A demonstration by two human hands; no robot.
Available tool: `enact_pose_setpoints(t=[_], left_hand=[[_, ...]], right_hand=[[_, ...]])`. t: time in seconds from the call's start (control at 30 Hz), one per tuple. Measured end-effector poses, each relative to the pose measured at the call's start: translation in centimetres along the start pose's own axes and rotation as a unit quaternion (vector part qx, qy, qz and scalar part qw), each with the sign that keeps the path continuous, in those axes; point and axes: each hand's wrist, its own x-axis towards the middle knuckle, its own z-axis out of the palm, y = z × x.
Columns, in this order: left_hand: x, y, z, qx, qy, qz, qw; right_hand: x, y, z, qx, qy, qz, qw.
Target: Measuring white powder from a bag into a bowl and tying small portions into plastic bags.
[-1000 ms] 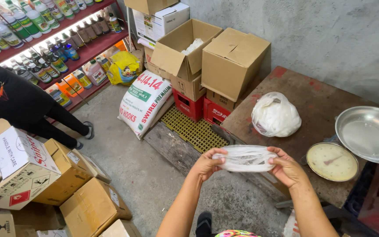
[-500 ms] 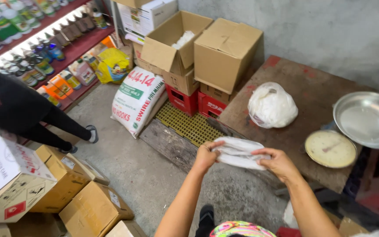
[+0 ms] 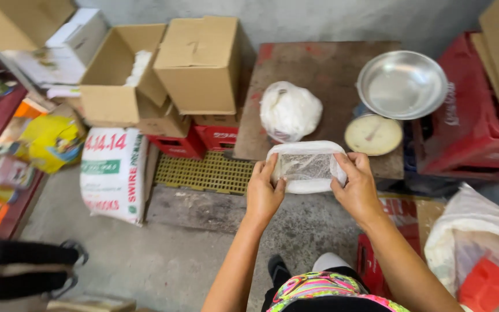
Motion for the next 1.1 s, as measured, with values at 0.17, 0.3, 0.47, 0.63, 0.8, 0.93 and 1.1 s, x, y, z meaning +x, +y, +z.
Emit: enact_pose_setpoints(t=[0.17,0.3,0.47,0.63,0.8,0.93,1.1], left_hand=[[3.1,2.0,3.1,-0.025,-0.062,0.023,0.998],[6.9,4.8,6.3,-0.061,-0.089,0.064,0.992],[14.1,8.8,11.7,-0.054,-0.099,0.128,0.985],[19.3,10.0,17.9,-0.043,-0.064,0.172,0.982],[20.3,7.0,22.7,0.081,-0.143,0.142,0.976],[20.4,7.6,21.5,0.091,-0.186,0.14,0.968],[22.0,8.0,18.5,0.022,-0.201,0.138,0.97]], right_hand=[[0.7,0.2,-4.2,0.0,0.001,0.089,0.996],[3.3,2.8,-8.3,-0.009,0.006,0.122,0.992],[11.1,7.5,-13.1,-0.039,0.049,0.057,0.996],[17.4,12.1,-14.4,-0.077,0.116,-0.02,0.99],[17.9,17.3,-12.1,-0.2,-0.057,0.12,0.971],[17.4,18.1,-12.0,-0.172,-0.063,0.126,0.975],[17.9,16.0,-12.1,-0.173,0.018,0.089,0.981]])
